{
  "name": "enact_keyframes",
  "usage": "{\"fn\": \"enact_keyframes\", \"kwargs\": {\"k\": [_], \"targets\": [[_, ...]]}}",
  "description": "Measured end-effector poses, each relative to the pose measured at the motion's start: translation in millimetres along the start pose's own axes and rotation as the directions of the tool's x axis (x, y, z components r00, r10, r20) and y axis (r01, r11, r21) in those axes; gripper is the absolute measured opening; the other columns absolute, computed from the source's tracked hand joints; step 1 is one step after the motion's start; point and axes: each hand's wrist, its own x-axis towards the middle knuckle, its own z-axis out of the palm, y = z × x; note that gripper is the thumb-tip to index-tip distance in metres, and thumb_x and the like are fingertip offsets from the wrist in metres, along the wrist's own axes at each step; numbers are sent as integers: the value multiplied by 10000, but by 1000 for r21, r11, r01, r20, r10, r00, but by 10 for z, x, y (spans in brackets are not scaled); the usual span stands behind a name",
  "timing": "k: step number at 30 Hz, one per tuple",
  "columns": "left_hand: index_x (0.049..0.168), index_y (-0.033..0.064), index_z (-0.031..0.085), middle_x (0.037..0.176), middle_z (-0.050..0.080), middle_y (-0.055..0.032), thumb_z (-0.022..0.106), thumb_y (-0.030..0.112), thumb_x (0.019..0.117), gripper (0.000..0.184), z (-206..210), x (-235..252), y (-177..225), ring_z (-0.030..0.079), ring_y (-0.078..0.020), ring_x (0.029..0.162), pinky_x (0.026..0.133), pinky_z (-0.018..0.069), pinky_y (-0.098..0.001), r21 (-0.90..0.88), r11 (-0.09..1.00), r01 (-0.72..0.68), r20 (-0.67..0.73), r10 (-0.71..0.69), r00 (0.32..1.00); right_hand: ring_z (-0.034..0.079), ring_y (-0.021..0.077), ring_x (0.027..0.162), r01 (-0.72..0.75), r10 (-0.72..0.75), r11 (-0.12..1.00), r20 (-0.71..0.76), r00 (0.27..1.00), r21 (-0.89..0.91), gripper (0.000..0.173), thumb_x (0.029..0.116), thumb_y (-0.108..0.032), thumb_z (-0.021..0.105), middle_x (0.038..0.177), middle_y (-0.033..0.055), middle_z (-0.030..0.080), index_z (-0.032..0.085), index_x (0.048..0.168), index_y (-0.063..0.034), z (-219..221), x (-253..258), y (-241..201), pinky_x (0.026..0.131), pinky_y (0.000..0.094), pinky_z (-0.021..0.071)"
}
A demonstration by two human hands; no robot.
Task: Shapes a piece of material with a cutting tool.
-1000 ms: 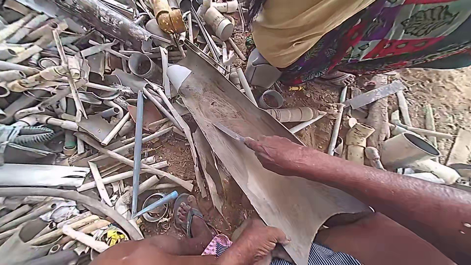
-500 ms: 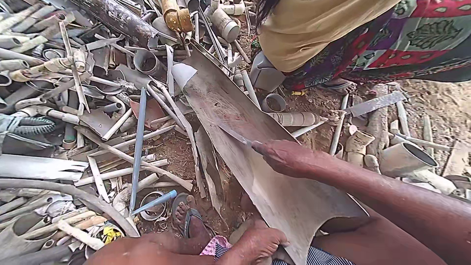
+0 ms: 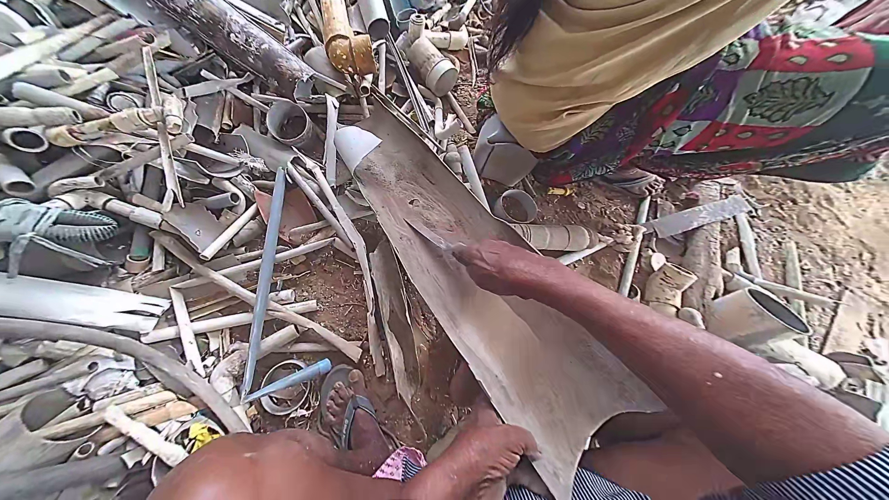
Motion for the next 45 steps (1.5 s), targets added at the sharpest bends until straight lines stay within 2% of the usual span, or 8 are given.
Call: {"fn": "enact_keyframes", "kwargs": {"k": [5, 10, 14, 21, 26, 29, 37, 45], "targets": [[1278, -38, 433, 964, 588, -105, 581, -166, 877, 446, -9, 2, -21, 642, -152, 756, 648, 575, -312, 22, 1000, -10, -6, 10, 1000, 598, 485, 1155, -140, 164, 975, 135, 977, -170, 449, 1099, -150, 403, 1252, 304, 571, 376, 1534, -41, 223, -821, 171, 934, 590, 487], [1327, -25, 396, 995, 572, -118, 558, -174, 875, 502, 1, 54, -64, 640, -169, 762, 632, 582, -335, 21, 999, -46, -3, 46, 999, 582, 458, 1212, -66, 68, 996, 29, 997, -57, 371, 1084, -128, 415, 1253, 291, 603, 488, 1419, 12, 105, -55, 89, 971, 616, 454], [1334, -20, 398, 981, 582, -123, 551, -158, 896, 484, 3, 45, -62, 649, -175, 734, 605, 585, -328, 13, 999, -45, -1, 45, 999, 628, 417, 1092, -23, 23, 1000, -84, 996, 1, 283, 1055, -125, 489, 1156, 258, 641, 600, 1261, 33, -49, 236, -48, 903, 588, 479], [1331, -37, 407, 1043, 575, -134, 590, -179, 844, 539, 12, 26, -53, 649, -181, 811, 654, 588, -343, 44, 998, -51, 5, 51, 999, 596, 443, 1182, -131, 140, 988, 108, 984, -85, 422, 1100, -146, 392, 1223, 277, 600, 412, 1510, -44, 250, -683, 257, 972, 575, 468], [1365, -35, 368, 1045, 577, -146, 574, -181, 861, 564, 48, 68, -89, 661, -193, 793, 644, 595, -348, 34, 998, -56, -5, 56, 998, 580, 451, 1221, -85, 85, 996, -9, 996, 8, 365, 1082, -128, 426, 1266, 297, 600, 496, 1406, 25, 188, 19, 199, 993, 607, 443], [1344, -40, 390, 1036, 582, -147, 575, -177, 860, 536, 57, 60, -87, 658, -194, 789, 642, 593, -354, 33, 997, -71, -10, 71, 997, 623, 417, 1097, -80, 85, 995, -92, 992, 55, 302, 1055, -121, 476, 1168, 265, 628, 562, 1298, 37, 57, 295, 73, 903, 585, 478], [1374, -33, 366, 1103, 571, -167, 591, -191, 837, 603, 30, 47, -89, 666, -213, 845, 656, 601, -360, 33, 996, -88, 41, 86, 995, 592, 486, 1199, -303, 306, 947, 15, 952, -102, 464, 1088, -123, 398, 1301, 319, 558, 352, 1536, -12, 445, -487, 260, 970, 594, 482], [1455, -12, 318, 1225, 541, -194, 626, -124, 860, 679, -23, 111, -112, 653, -230, 961, 695, 598, -363, 125, 979, -161, 80, 152, 985, 606, 453, 1206, -220, 204, 974, -227, 952, -46, 371, 1077, -167, 445, 1247, 300, 618, 510, 1355, 70, 52, 714, 26, 956, 602, 487]]}}
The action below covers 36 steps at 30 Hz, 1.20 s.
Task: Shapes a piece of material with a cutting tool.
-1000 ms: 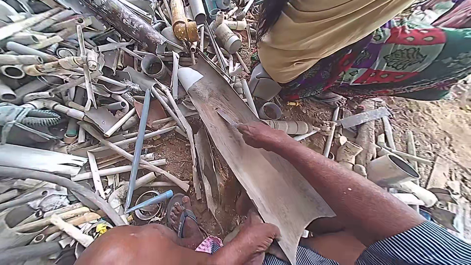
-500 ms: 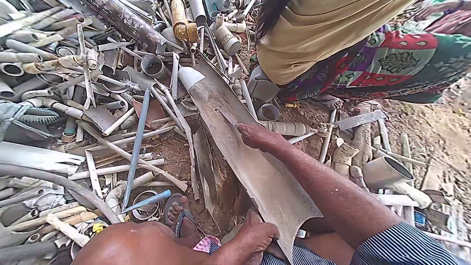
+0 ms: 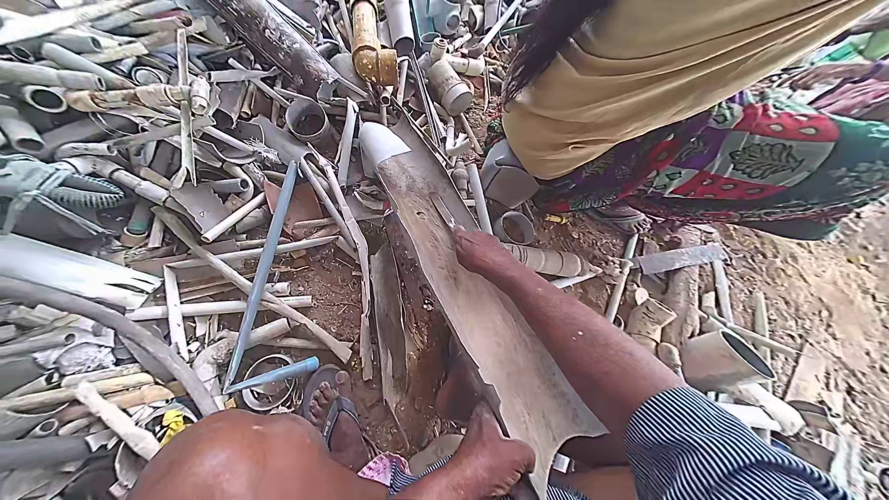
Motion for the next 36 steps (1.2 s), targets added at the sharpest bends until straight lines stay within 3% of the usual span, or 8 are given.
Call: {"fn": "enact_keyframes", "kwargs": {"k": [5, 9, 14, 17, 21, 26, 32, 36], "targets": [[1471, -23, 287, 1253, 522, -220, 632, -117, 857, 710, -21, -22, 21, 660, -270, 984, 694, 613, -402, -15, 1000, -3, 18, 3, 1000, 604, 456, 1197, -20, 21, 998, 26, 999, -57, 352, 1084, -148, 415, 1238, 299, 614, 514, 1349, 62, -62, -334, 33, 949, 590, 484], [1419, -73, 361, 1236, 550, -242, 664, -132, 825, 670, -22, -103, 24, 632, -276, 1058, 847, 581, -412, 4, 999, -41, -18, 41, 999, 584, 478, 1224, -76, 88, 990, 96, 991, -120, 411, 1098, -141, 365, 1292, 324, 572, 421, 1458, 48, 44, -651, 135, 979, 592, 475], [1401, -53, 363, 1191, 560, -231, 659, -131, 797, 677, -53, -67, -17, 651, -280, 986, 760, 602, -427, 20, 996, -87, 3, 87, 996, 608, 470, 1189, -61, 56, 996, -63, 996, -71, 383, 1064, -161, 473, 1262, 320, 599, 514, 1342, 100, -111, 254, -101, 929, 594, 507], [1411, -58, 382, 1216, 559, -190, 676, -95, 807, 673, -111, -124, 34, 605, -185, 1017, 813, 548, -321, 88, 989, -120, 18, 119, 993, 601, 473, 1216, 18, -24, 998, -93, 995, -61, 366, 1063, -156, 470, 1286, 317, 606, 547, 1327, 86, -314, 607, -228, 945, 626, 493], [1428, -59, 373, 1260, 555, -202, 661, -128, 808, 687, -132, -190, 78, 608, -193, 1066, 863, 552, -328, 33, 993, -116, 42, 114, 993, 618, 468, 1160, 104, -105, 994, -3, 995, -42, 338, 1054, -140, 487, 1222, 292, 639, 566, 1341, 20, -308, 192, -49, 929, 645, 477], [1411, -35, 364, 1189, 555, -186, 637, -136, 834, 646, -122, -185, 54, 650, -205, 937, 688, 595, -345, -46, 999, -10, 60, 13, 998, 563, 471, 1252, 81, -73, 995, 141, 987, -55, 418, 1091, -145, 393, 1317, 305, 580, 437, 1479, 2, -157, -402, 83, 1011, 623, 438], [1358, -60, 427, 1166, 578, -154, 668, -141, 769, 641, -154, -189, 40, 601, -143, 987, 809, 539, -285, 70, 991, -112, 27, 111, 993, 583, 446, 1242, 104, -110, 981, 26, 994, 161, 353, 1077, -172, 455, 1344, 271, 598, 583, 1344, 19, -322, 650, -265, 978, 662, 459], [1419, -53, 367, 1195, 563, -154, 658, -167, 758, 731, -151, -202, 25, 597, -124, 1001, 809, 538, -259, 0, 994, -107, 23, 106, 994, 621, 457, 1134, 138, -142, 988, 64, 988, 74, 315, 1007, -80, 529, 1267, 275, 615, 589, 1302, 13, -420, 575, -321, 881, 660, 492]]}}
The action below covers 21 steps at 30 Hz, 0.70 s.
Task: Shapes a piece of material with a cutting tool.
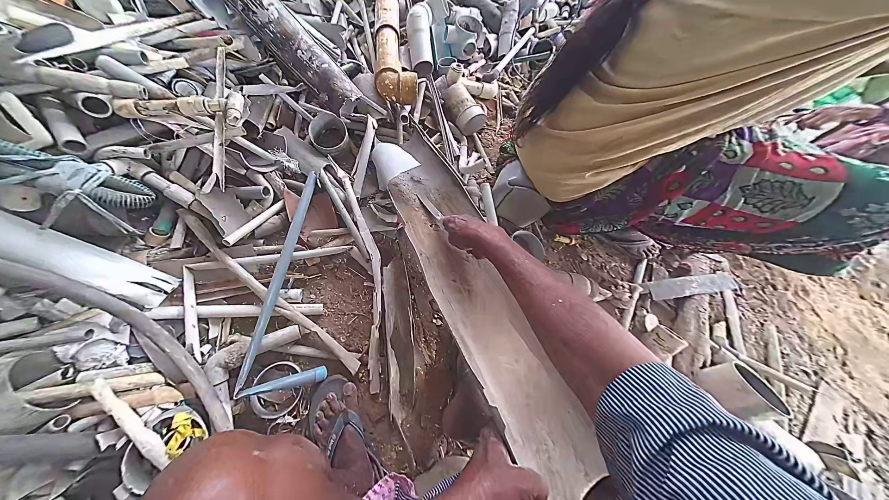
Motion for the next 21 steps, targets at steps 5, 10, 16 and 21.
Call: {"fn": "enact_keyframes", "kwargs": {"k": [5, 10, 16, 21], "targets": [[1335, -81, 415, 1122, 585, -188, 579, -185, 857, 515, 55, -228, 305, 657, -178, 891, 705, 589, -296, -13, 995, 101, -31, -101, 994, 571, 464, 1238, -48, 57, 995, 95, 994, -90, 401, 1084, -160, 428, 1300, 287, 601, 488, 1459, -30, 205, -1126, 261, 992, 642, 439], [1277, -59, 453, 1013, 614, -136, 601, -198, 823, 497, 103, -95, 168, 669, -161, 798, 670, 599, -317, -56, 988, 145, -48, -148, 988, 587, 473, 1197, -92, 129, 979, 203, 971, -182, 461, 1092, -144, 411, 1270, 295, 595, 401, 1548, -77, 277, -2072, 500, 973, 608, 457], [1301, -56, 443, 1055, 612, -144, 640, -203, 783, 573, 150, 20, 42, 670, -156, 852, 702, 596, -305, -44, 993, 109, -94, -112, 989, 615, 508, 1130, -205, 263, 944, 215, 941, -257, 481, 1089, -140, 430, 1254, 321, 594, 382, 1564, -81, 484, -2609, 710, 917, 604, 493], [1372, -67, 380, 1130, 569, -192, 632, -167, 825, 610, 174, 88, -6, 649, -204, 923, 756, 584, -337, -12, 989, 144, -133, -144, 981, 595, 487, 1183, -151, 162, 979, 73, 984, -140, 394, 1100, -143, 372, 1253, 321, 589, 457, 1449, 19, 599, -1686, 688, 966, 601, 470]]}}
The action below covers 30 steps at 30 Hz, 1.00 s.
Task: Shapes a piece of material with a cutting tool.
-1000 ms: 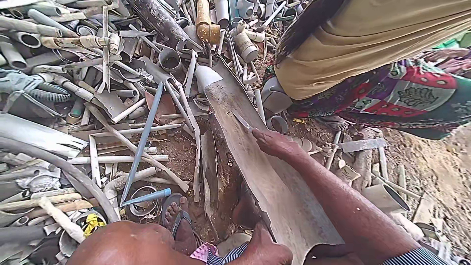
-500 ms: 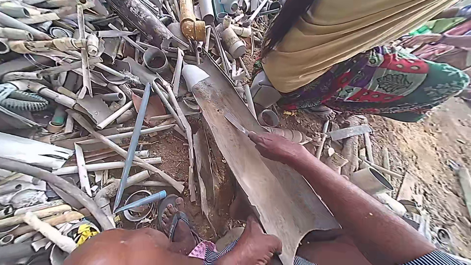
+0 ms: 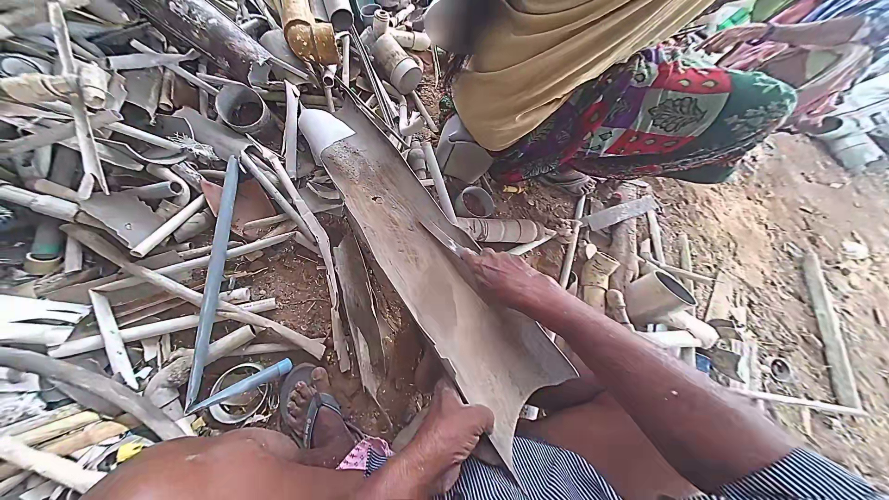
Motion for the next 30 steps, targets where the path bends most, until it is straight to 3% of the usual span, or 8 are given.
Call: {"fn": "enact_keyframes", "kwargs": {"k": [2, 4, 8, 10, 18, 21, 26, 30], "targets": [[1355, -56, 385, 1088, 579, -183, 618, -168, 839, 578, 6, 21, -17, 672, -208, 848, 680, 604, -344, -23, 1000, 15, -2, -15, 1000, 618, 463, 1151, 58, -54, 997, -95, 994, 43, 343, 1088, -159, 426, 1190, 294, 625, 529, 1360, 23, -73, 304, -62, 930, 601, 488], [1329, -51, 412, 1058, 590, -158, 622, -171, 834, 551, 1, -10, 11, 663, -173, 833, 687, 592, -311, -29, 1000, 7, -3, -8, 1000, 622, 456, 1138, 73, -67, 996, -105, 992, 46, 332, 1081, -149, 435, 1174, 281, 634, 546, 1350, 12, -155, 247, -83, 921, 601, 487], [1340, -55, 405, 1072, 593, -167, 627, -169, 823, 573, -8, -7, 19, 671, -190, 839, 684, 600, -334, -36, 999, 26, 8, -26, 1000, 589, 490, 1192, 1, 5, 999, 114, 993, -52, 432, 1093, -110, 377, 1286, 318, 571, 399, 1515, -20, -89, -382, 79, 974, 604, 469], [1349, -51, 402, 1080, 589, -169, 625, -175, 822, 586, -8, 12, 15, 665, -189, 847, 690, 593, -329, -43, 999, 32, 0, -33, 999, 588, 502, 1186, -10, 17, 999, 146, 989, -48, 451, 1097, -106, 368, 1293, 327, 563, 372, 1542, -30, -13, -512, 142, 969, 607, 471], [1298, -57, 396, 970, 595, -153, 591, -183, 847, 507, 15, 45, -13, 671, -190, 718, 615, 602, -331, -66, 997, 47, -29, -49, 998, 619, 451, 1135, 139, -135, 987, -58, 989, 76, 328, 1040, -104, 519, 1171, 271, 642, 550, 1347, 7, -228, 341, -59, 925, 616, 474], [1255, -34, 421, 932, 614, -136, 585, -208, 829, 488, 7, 18, 8, 674, -177, 690, 588, 602, -315, -106, 993, 52, -28, -55, 998, 616, 438, 1149, 146, -146, 986, -8, 989, 80, 382, 1070, -129, 460, 1192, 262, 638, 513, 1438, -42, -199, 2, 25, 939, 602, 473], [1365, -37, 380, 1060, 580, -154, 599, -196, 842, 589, -36, 28, 16, 653, -174, 818, 681, 583, -307, -97, 992, 86, -19, -88, 996, 596, 477, 1180, 111, -116, 993, 186, 976, 39, 527, 1086, -102, 412, 1318, 302, 572, 331, 1606, -117, 51, -781, 288, 969, 592, 472], [1361, -24, 377, 1052, 576, -154, 592, -202, 836, 595, 4, 43, 18, 653, -183, 805, 658, 586, -320, -103, 992, 75, -43, -80, 996, 587, 479, 1193, 141, -148, 988, 149, 978, 58, 447, 1098, -134, 404, 1289, 301, 581, 400, 1538, -55, -6, -448, 98, 970, 610, 464]]}}
